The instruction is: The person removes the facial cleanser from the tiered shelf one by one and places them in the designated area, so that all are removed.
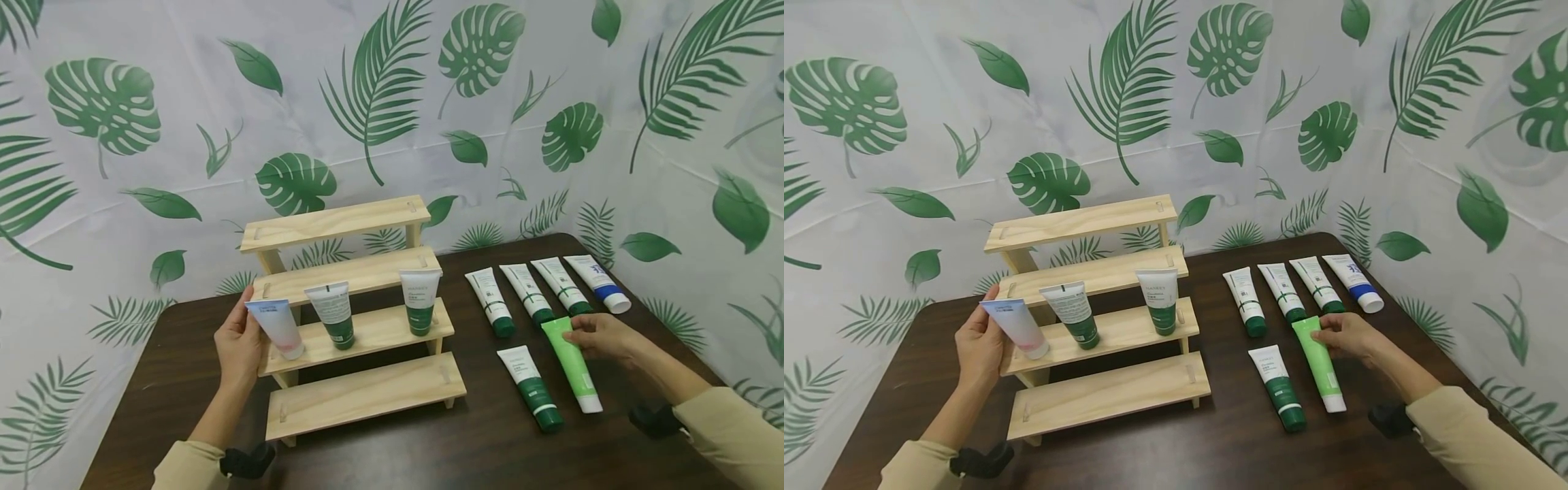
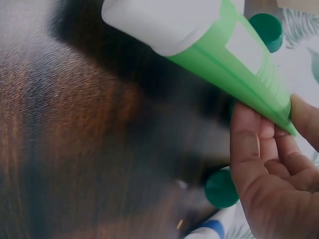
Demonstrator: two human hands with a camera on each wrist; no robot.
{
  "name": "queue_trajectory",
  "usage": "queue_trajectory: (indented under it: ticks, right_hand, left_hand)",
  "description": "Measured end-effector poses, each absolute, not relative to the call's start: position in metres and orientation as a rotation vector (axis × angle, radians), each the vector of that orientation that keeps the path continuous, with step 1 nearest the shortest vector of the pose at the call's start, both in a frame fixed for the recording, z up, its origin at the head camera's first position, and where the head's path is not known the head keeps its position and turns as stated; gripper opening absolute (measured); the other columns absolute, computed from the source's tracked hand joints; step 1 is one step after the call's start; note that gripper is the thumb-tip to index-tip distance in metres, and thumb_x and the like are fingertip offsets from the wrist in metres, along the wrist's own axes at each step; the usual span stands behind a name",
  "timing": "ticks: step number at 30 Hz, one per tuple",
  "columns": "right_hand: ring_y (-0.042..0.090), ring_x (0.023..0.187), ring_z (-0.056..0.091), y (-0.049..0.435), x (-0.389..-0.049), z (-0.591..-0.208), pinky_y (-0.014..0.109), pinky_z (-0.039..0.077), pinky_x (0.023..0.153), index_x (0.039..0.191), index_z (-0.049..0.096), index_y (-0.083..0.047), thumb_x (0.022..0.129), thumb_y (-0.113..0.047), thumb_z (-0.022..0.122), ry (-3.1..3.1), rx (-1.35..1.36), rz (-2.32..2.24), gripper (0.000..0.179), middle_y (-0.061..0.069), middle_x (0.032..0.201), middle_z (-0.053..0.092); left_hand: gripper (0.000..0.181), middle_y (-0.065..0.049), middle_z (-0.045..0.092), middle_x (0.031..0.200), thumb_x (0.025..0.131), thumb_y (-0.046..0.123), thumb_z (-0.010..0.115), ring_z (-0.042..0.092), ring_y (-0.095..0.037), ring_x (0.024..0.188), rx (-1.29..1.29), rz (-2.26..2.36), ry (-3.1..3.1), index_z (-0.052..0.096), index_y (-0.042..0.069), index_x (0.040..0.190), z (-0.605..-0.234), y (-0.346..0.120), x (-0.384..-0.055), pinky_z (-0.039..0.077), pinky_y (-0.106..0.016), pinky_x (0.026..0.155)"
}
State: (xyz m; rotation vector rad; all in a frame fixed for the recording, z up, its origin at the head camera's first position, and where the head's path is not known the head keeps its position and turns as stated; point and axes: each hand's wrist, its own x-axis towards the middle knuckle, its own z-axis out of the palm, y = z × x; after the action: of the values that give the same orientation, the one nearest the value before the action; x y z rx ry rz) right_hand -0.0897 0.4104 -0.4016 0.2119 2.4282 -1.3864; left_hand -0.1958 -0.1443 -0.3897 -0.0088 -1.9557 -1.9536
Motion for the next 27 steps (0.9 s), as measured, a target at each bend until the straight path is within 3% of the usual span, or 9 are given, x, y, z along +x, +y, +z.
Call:
queue_trajectory:
  ticks: [7, 27]
  right_hand:
    - [0.014, 0.081, 0.059, 0.412, -0.088, -0.410, 0.033, 0.056, 0.072, 0.122, 0.037, 0.022, 0.094, -0.014, 0.057, 2.356, 0.227, -1.401, 0.050, 0.007, 0.095, 0.058]
    - [0.013, 0.079, 0.058, 0.409, -0.091, -0.428, 0.032, 0.056, 0.067, 0.120, 0.043, 0.019, 0.092, -0.014, 0.060, 2.360, 0.296, -1.361, 0.046, 0.004, 0.087, 0.059]
  left_hand:
    - [0.043, -0.010, 0.043, 0.143, 0.095, 0.019, 0.055, 0.050, -0.002, 0.121, -0.008, -1.953, -1.952, 0.049, 0.006, 0.136, -0.389, -0.144, -0.196, 0.042, -0.005, 0.088]
    - [0.043, -0.010, 0.043, 0.143, 0.095, 0.019, 0.055, 0.049, -0.006, 0.124, -0.022, -1.969, -1.925, 0.049, 0.005, 0.136, -0.389, -0.143, -0.196, 0.042, -0.006, 0.090]
